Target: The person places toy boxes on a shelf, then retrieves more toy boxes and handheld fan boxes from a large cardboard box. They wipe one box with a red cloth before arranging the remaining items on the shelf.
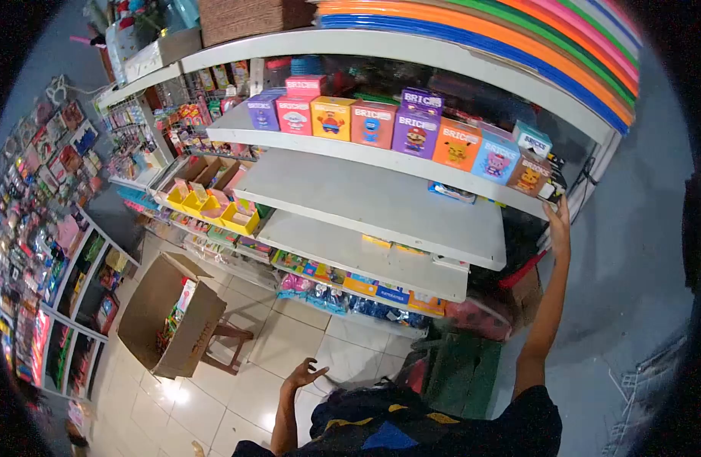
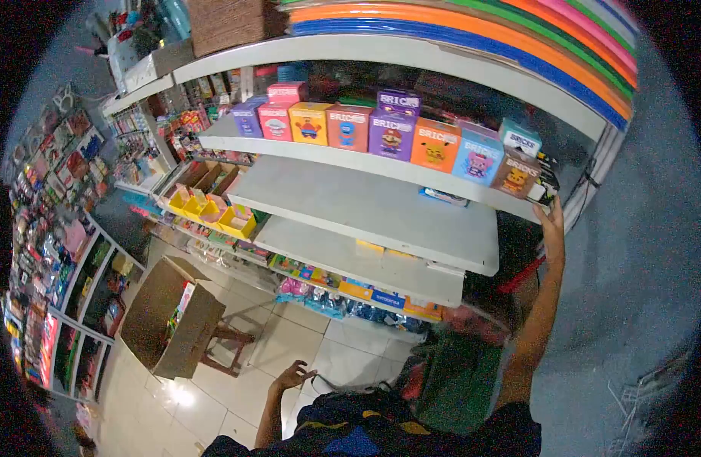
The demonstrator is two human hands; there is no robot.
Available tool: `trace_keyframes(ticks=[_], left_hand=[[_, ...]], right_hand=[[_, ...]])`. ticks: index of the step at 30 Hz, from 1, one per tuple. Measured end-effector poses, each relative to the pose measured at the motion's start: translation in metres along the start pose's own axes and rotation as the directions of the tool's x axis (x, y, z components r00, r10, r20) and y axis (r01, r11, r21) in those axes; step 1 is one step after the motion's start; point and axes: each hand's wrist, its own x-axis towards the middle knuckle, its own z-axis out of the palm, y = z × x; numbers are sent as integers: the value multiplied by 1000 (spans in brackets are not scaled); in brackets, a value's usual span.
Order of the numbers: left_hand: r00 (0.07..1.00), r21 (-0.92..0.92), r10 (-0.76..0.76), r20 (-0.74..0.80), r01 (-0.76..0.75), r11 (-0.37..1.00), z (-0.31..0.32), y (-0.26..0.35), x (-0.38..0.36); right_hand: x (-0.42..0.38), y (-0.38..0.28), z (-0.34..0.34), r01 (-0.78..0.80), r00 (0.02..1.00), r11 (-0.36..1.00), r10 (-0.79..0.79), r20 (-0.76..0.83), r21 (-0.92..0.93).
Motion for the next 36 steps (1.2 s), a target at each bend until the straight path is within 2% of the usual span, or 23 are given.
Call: trace_keyframes(ticks=[2,5,6,8,9,11,12,14,15,16,18,19,20,21,22,23,24,25,26,29,32,35,36], left_hand=[[998,-42,-46,30,47,998,0,-13,-5],[997,-83,-38,66,44,996,30,-86,21],[994,-112,-93,54,99,989,19,-61,-6],[980,-375,-176,92,198,906,15,-65,-32],[971,-498,-211,116,240,833,15,-71,-42],[946,-634,-323,37,272,724,35,-126,-54],[912,-680,-410,-4,298,670,46,-149,-65],[843,-777,-537,32,359,516,69,-210,-88],[790,-734,-611,51,444,513,78,-224,-105],[731,-687,-679,68,528,499,83,-225,-126],[771,-755,-594,228,525,392,91,-258,-154],[787,-782,-538,301,527,334,99,-267,-172],[756,-766,-591,282,548,336,112,-275,-173],[722,-754,-641,260,567,331,124,-281,-162],[679,-743,-692,243,589,317,134,-283,-160],[740,-855,-671,41,374,361,146,-284,-167],[733,-867,-679,37,362,343,147,-287,-160],[723,-878,-690,38,353,322,145,-292,-155],[689,-900,-724,-28,298,318,147,-288,-157],[652,-954,-751,-102,149,259,140,-263,-171],[608,-976,-788,-98,94,194,146,-248,-191],[562,-989,-826,27,136,60,153,-223,-220],[561,-980,-822,96,199,21,153,-220,-224]], right_hand=[[1,8,-4,13,999,1000,-13,-29,-18],[8,30,-16,27,998,999,-26,-60,21],[4,29,-13,44,993,998,-38,-112,48],[-12,5,11,160,968,976,-126,-216,149],[-22,-2,29,214,890,969,-143,-433,119],[-39,12,45,238,630,971,-166,-758,-15],[-53,34,53,194,476,976,-186,-860,-104],[-88,70,99,139,385,967,-251,-888,-213],[-116,86,131,69,489,898,-409,-770,-434],[-143,97,171,116,634,894,-401,-661,-432],[-213,142,260,37,884,945,-182,-431,-324],[-242,151,289,38,987,974,-72,-145,-224],[-272,161,317,-34,979,990,60,194,-134],[-301,170,345,-135,864,985,171,474,-110],[-324,204,356,160,727,969,12,687,-187],[-346,247,363,453,500,876,-96,861,-165],[-369,295,368,214,453,929,179,873,-302],[-392,340,370,-12,326,887,441,836,-462],[-407,362,369,-194,134,749,660,739,-633],[-405,356,378,-183,-158,193,962,223,-964],[-406,361,409,192,-241,492,862,445,-849],[-408,353,446,-47,-187,598,782,595,-800],[-403,335,463,-43,-180,581,796,578,-813]])
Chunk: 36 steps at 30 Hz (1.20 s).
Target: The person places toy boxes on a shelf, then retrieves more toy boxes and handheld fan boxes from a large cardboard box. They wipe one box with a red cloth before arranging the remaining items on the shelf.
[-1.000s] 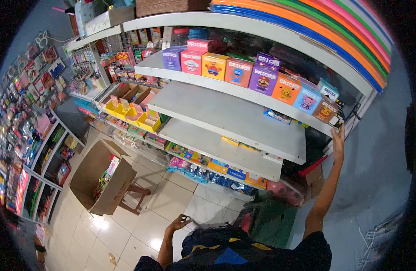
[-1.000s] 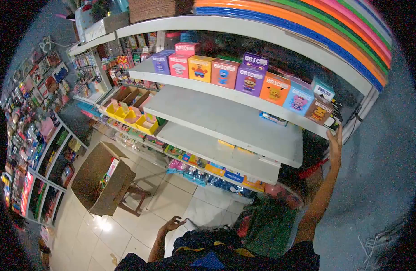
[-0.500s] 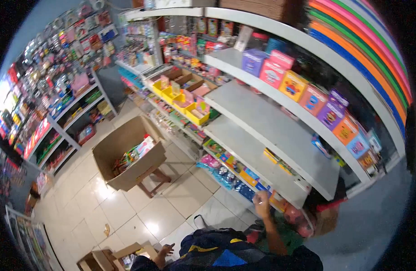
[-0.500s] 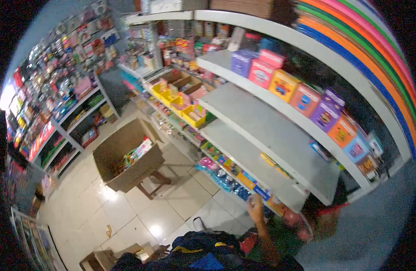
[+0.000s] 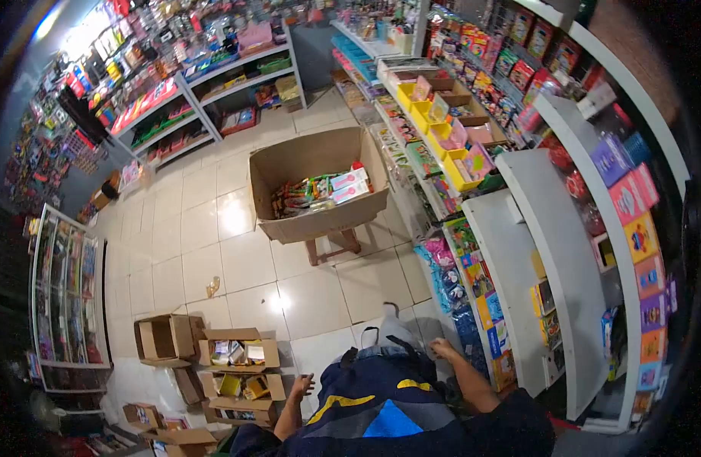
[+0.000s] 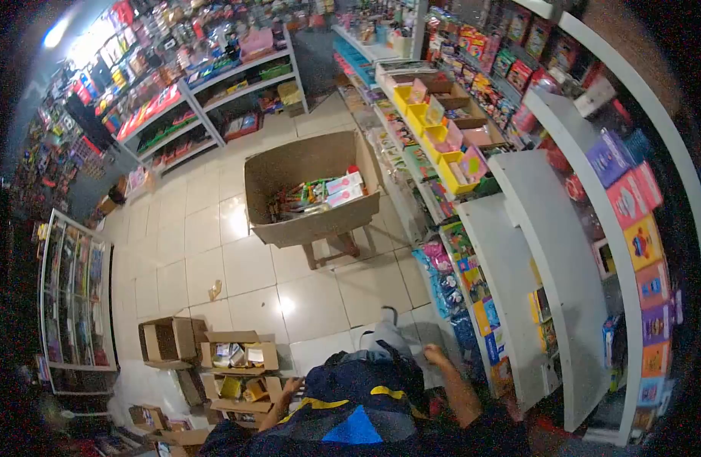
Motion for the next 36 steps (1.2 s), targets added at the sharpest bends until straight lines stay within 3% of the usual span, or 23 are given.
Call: trace_keyframes(ticks=[3,6,8,9,11,13,15,17,20,22,23,25,26,29,30,33,34,36], left_hand=[[997,13,-72,-14,72,997,5,5,-3],[997,10,70,-34,-70,998,8,42,8],[969,-28,224,-107,-229,973,9,61,40],[928,-75,324,-185,-342,937,11,69,66],[664,111,590,-460,-616,780,9,117,82],[518,68,599,-611,-719,692,7,199,61],[456,122,552,-698,-684,719,1,284,33],[124,485,773,-623,-713,505,-18,342,49],[139,759,901,-410,-496,422,-31,442,13],[163,830,947,-276,-457,321,-41,484,18],[204,856,954,-221,-427,290,-45,498,25],[292,899,949,-116,-376,225,-51,516,46],[258,871,956,-136,-429,240,-49,521,56],[344,891,936,-76,-397,219,-50,522,69],[276,884,954,-117,-409,227,-48,523,71],[358,860,925,-128,-425,283,-50,524,71],[363,870,923,-124,-408,277,-50,526,69],[364,865,922,-130,-414,285,-50,538,66]], right_hand=[[27,-48,-1,75,997,985,-76,0,-155],[89,-65,-7,468,883,879,-459,98,-97],[110,-112,-7,588,807,805,-591,-20,-80],[106,-151,-8,613,761,767,-638,-120,-192],[61,-256,-16,629,682,715,-696,-226,-306],[45,-351,-25,677,615,670,-743,-265,-305],[46,-424,-33,733,554,613,-790,-262,-296],[47,-503,-43,764,529,577,-816,-232,-288],[92,-577,-49,831,506,532,-844,-176,-164],[175,-592,-47,736,647,636,-762,-34,-231],[211,-597,-44,684,711,678,-703,34,-270],[256,-614,-37,549,795,702,-607,23,-454],[266,-616,-33,470,835,696,-550,17,-542],[298,-626,-28,177,976,764,-219,9,-621],[300,-626,-23,110,972,759,-218,-91,-642],[379,-583,8,12,905,876,-215,-367,-482],[366,-591,3,55,933,951,-158,-324,-305],[358,-593,3,84,915,978,-151,-375,-189]])
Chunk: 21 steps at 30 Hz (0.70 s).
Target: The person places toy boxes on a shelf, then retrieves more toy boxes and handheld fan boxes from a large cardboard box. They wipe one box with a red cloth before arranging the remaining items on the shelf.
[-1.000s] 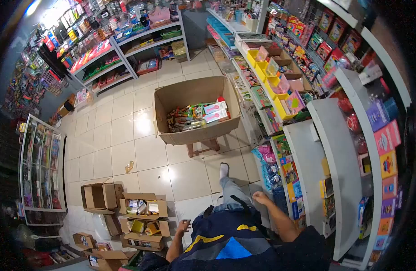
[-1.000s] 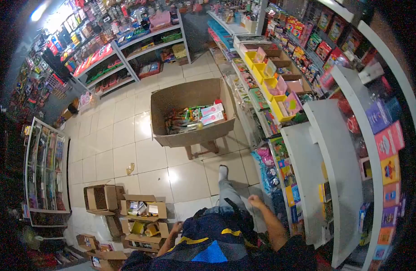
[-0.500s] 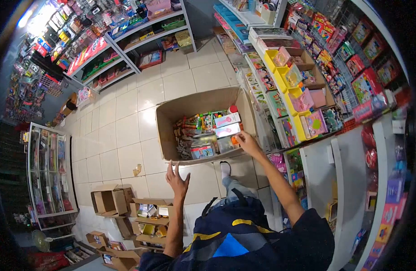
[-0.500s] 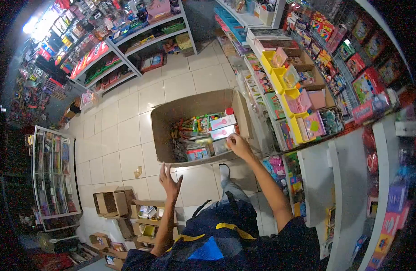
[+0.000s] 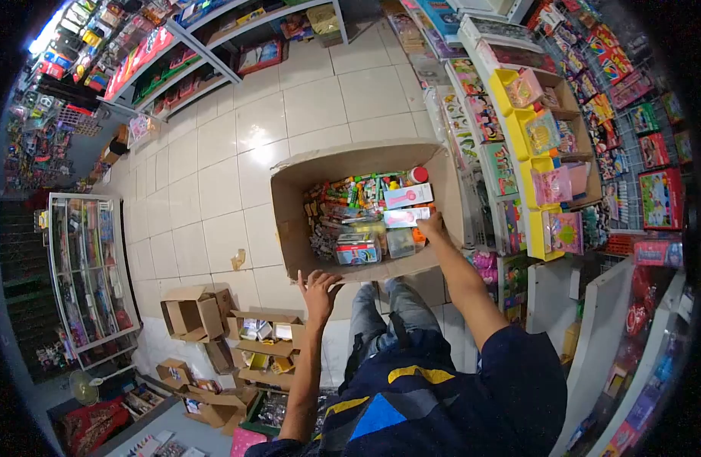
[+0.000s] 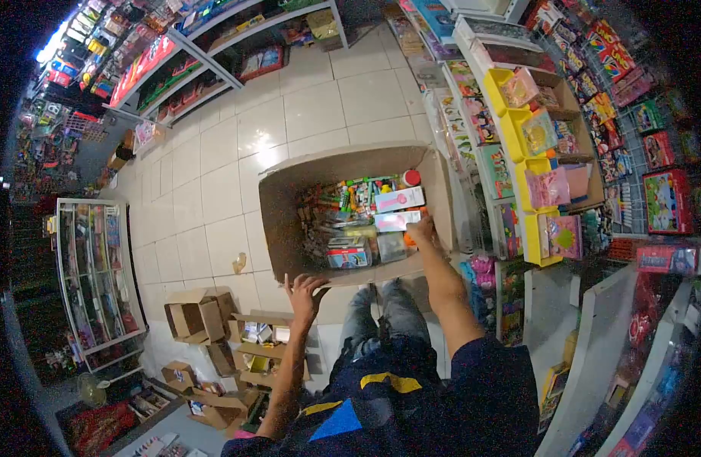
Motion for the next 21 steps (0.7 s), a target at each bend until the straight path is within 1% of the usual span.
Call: trace_keyframes(ticks=[1,2,5,6,9,10,13,14,17,18,19,20,21], left_hand=[[1000,-8,0,3,0,1000,-2,3,3],[1000,-21,-12,16,12,1000,-3,3,7],[999,-37,-28,16,29,999,-3,-1,14],[999,-38,-25,25,26,999,-3,-2,14],[998,-32,-6,55,7,999,-2,-4,8],[998,-28,0,56,2,1000,-1,-4,6],[998,-21,8,65,-6,1000,1,-8,1],[998,-26,15,64,-14,1000,1,-8,0],[995,-30,30,97,-27,999,-5,-7,0],[993,-38,40,110,-36,999,-14,-1,3],[991,-49,57,122,-52,997,-21,6,8],[979,-55,64,192,-55,997,-17,3,12],[979,-150,90,182,-63,987,-20,6,17]], right_hand=[[-4,1,-1,-1,1000,999,2,-29,42],[-8,3,0,31,997,998,-27,-66,58],[-15,10,-5,34,999,996,-32,-24,87],[-16,13,-3,96,993,992,-90,-76,78],[-22,7,-3,304,942,939,-270,-201,163],[-34,-2,-6,489,830,864,-420,-366,118],[-31,-17,8,563,819,758,-461,-340,329],[-45,-31,-1,603,780,764,-502,-373,232],[-65,-53,-16,556,825,584,-475,-306,592],[-97,-73,-40,445,877,532,-423,-229,721],[-84,-63,-33,519,837,533,-475,-271,669],[-98,-68,-48,578,796,488,-514,-319,654],[-121,-79,-64,634,751,444,-547,-368,633]])
